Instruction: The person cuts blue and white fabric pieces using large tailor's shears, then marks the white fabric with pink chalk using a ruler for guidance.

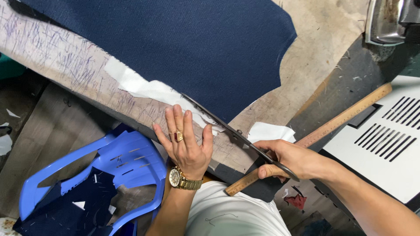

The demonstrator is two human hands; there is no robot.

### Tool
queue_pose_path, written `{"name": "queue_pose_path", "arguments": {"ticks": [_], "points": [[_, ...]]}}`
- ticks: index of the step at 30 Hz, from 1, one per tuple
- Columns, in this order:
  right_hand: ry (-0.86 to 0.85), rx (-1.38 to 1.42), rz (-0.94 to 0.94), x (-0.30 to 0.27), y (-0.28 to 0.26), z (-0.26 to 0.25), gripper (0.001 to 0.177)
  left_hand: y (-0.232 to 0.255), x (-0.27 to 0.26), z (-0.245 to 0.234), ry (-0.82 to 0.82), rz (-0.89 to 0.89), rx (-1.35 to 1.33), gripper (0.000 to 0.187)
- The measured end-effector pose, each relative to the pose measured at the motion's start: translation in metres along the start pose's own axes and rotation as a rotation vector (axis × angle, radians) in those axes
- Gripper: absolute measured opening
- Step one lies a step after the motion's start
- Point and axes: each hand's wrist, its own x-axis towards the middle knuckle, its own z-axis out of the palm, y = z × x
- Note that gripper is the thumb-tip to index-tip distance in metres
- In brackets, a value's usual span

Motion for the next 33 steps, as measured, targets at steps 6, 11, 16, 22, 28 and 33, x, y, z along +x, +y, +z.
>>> {"name": "queue_pose_path", "arguments": {"ticks": [6,11,16,22,28,33], "points": [[0.014,0.005,-0.016,0.006,0.009,0.002,0.058,0.000,0.000,-0.002,-0.021,-0.006,-0.010,0.052],[0.038,-0.012,-0.033,0.002,0.001,0.003,0.052,0.000,0.000,-0.002,-0.013,-0.005,-0.009,0.052],[0.016,-0.020,0.001,-0.002,0.006,0.000,0.051,-0.001,0.000,-0.004,-0.012,-0.037,-0.052,0.055],[-0.030,-0.035,0.044,-0.004,-0.013,-0.005,0.057,-0.017,0.017,-0.011,0.011,-0.114,-0.032,0.055],[-0.055,-0.019,0.015,0.008,-0.015,0.000,0.057,-0.017,0.019,-0.010,-0.111,-0.203,0.036,0.047],[-0.022,0.022,0.079,0.008,-0.023,0.002,0.059,-0.018,0.019,-0.009,-0.118,-0.201,0.033,0.046]]}}
